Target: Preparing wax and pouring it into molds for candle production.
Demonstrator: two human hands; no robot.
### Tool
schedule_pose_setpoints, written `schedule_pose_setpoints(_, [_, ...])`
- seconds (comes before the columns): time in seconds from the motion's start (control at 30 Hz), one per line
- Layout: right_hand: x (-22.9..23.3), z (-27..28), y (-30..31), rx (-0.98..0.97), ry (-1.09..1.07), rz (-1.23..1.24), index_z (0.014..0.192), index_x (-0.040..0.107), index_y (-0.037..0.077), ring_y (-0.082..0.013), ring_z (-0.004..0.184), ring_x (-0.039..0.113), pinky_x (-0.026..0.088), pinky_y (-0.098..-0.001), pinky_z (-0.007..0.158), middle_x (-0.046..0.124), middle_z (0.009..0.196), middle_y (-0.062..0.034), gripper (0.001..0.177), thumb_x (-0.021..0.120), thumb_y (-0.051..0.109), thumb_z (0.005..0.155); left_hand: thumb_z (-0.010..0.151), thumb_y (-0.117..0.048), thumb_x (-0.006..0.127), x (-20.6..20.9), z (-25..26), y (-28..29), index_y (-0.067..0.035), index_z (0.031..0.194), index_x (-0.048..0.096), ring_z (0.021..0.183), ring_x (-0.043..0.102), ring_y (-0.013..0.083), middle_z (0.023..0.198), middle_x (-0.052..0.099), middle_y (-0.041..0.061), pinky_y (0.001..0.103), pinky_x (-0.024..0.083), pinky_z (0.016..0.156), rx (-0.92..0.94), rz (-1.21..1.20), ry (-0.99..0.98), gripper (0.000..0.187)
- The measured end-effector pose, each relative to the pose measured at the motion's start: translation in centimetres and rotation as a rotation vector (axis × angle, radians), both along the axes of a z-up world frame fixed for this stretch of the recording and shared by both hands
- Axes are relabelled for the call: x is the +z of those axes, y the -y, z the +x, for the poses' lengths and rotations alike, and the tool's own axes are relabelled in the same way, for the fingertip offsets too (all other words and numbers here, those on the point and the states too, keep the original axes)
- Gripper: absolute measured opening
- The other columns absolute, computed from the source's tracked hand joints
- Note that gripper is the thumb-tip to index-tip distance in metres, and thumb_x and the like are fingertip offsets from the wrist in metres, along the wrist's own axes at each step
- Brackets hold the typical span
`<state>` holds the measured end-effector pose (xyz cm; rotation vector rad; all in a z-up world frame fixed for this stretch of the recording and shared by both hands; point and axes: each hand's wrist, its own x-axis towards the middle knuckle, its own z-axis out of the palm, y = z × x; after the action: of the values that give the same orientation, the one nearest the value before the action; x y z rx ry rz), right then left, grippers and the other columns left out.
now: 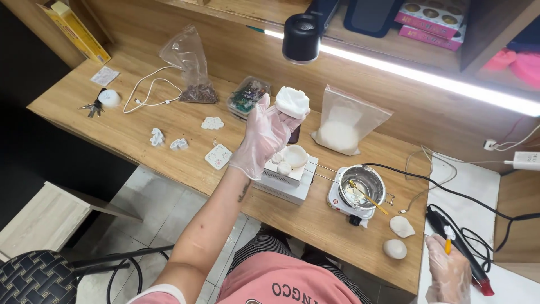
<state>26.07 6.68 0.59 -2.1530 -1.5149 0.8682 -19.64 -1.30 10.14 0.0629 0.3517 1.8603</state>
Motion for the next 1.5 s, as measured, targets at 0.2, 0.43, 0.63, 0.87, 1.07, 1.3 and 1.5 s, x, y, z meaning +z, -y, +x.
schedule_pose_setpoints(0.2, [-3.5, 1.1, -0.6, 0.032, -0.256, 0.152, 0.129, 0.072, -0.001, -0.0229, 0.108, 0.067, 0.047, -0.0314, 0.095, 0.072, 0.120, -0.0197, 0.044, 0.072, 0.024, 0.093, 0.104, -0.055, 0.031, 0.3, 0.4, 0.2, 0.010, 0.145, 0.041, 0.127, 0.056, 0.0446, 0.141, 0.052, 0.030, 0.046, 0.051, 0.107, 0.022, 0.031, -0.031, 0.077])
schedule_pose_setpoints(0.43, [-1.3, -0.5, 0.8, 0.012, -0.279, 0.101, 0.130, 0.070, 0.000, -0.0259, 0.109, 0.067, 0.049, -0.0335, 0.097, 0.071, 0.123, -0.0211, 0.043, 0.071, 0.023, 0.094, 0.107, -0.053, 0.031, 0.1, 0.9, 0.0, 0.011, 0.145, 0.041, 0.129, 0.056, 0.0438, 0.143, 0.051, 0.031, 0.047, 0.050, 0.109, 0.073, 0.102, -0.070, 0.075])
schedule_pose_setpoints(0.63, [0.7, -2.5, 2.4, 0.012, -0.262, 0.195, 0.127, 0.073, 0.005, -0.0242, 0.110, 0.067, 0.047, -0.0333, 0.098, 0.073, 0.122, -0.0170, 0.041, 0.073, 0.023, 0.090, 0.106, -0.053, 0.032, -0.6, 1.0, -0.2, 0.009, 0.143, 0.044, 0.128, 0.056, 0.0439, 0.142, 0.052, 0.029, 0.050, 0.049, 0.109, 0.080, 0.089, -0.027, 0.073])
schedule_pose_setpoints(0.87, [-0.6, -2.2, 2.0, 0.063, -0.211, 0.214, 0.124, 0.075, 0.006, -0.0257, 0.112, 0.068, 0.047, -0.0349, 0.100, 0.074, 0.122, -0.0155, 0.041, 0.074, 0.026, 0.089, 0.105, -0.053, 0.036, -0.9, 0.2, 0.8, 0.008, 0.143, 0.046, 0.128, 0.056, 0.0440, 0.141, 0.054, 0.027, 0.049, 0.049, 0.108, 0.078, 0.073, -0.073, 0.072])
schedule_pose_setpoints(1.07, [-2.2, -1.9, 0.9, 0.049, -0.127, 0.213, 0.123, 0.077, 0.007, -0.0286, 0.113, 0.068, 0.047, -0.0379, 0.099, 0.075, 0.121, -0.0173, 0.043, 0.074, 0.033, 0.088, 0.106, -0.052, 0.036, -0.9, -0.2, 1.4, 0.009, 0.141, 0.047, 0.127, 0.056, 0.0406, 0.139, 0.056, 0.027, 0.047, 0.047, 0.112, 0.097, 0.130, -0.123, 0.072])
schedule_pose_setpoints(1.3, [-2.0, -2.4, 1.1, 0.006, -0.219, 0.105, 0.128, 0.074, 0.006, -0.0263, 0.116, 0.069, 0.047, -0.0365, 0.100, 0.075, 0.124, -0.0160, 0.048, 0.071, 0.033, 0.088, 0.105, -0.049, 0.032, 1.8, 0.2, 2.1, 0.008, 0.140, 0.048, 0.126, 0.058, 0.0394, 0.137, 0.058, 0.026, 0.048, 0.047, 0.108, 0.137, 0.020, -0.089, 0.069])
schedule_pose_setpoints(1.5, [-0.7, -2.8, 1.9, -0.009, -0.270, 0.057, 0.131, 0.071, 0.005, -0.0262, 0.118, 0.068, 0.046, -0.0358, 0.101, 0.074, 0.126, -0.0168, 0.049, 0.070, 0.032, 0.090, 0.107, -0.047, 0.029, 3.5, 0.2, 2.9, 0.009, 0.141, 0.047, 0.127, 0.059, 0.0385, 0.138, 0.056, 0.026, 0.046, 0.052, 0.108, 0.166, -0.003, -0.128, 0.068])
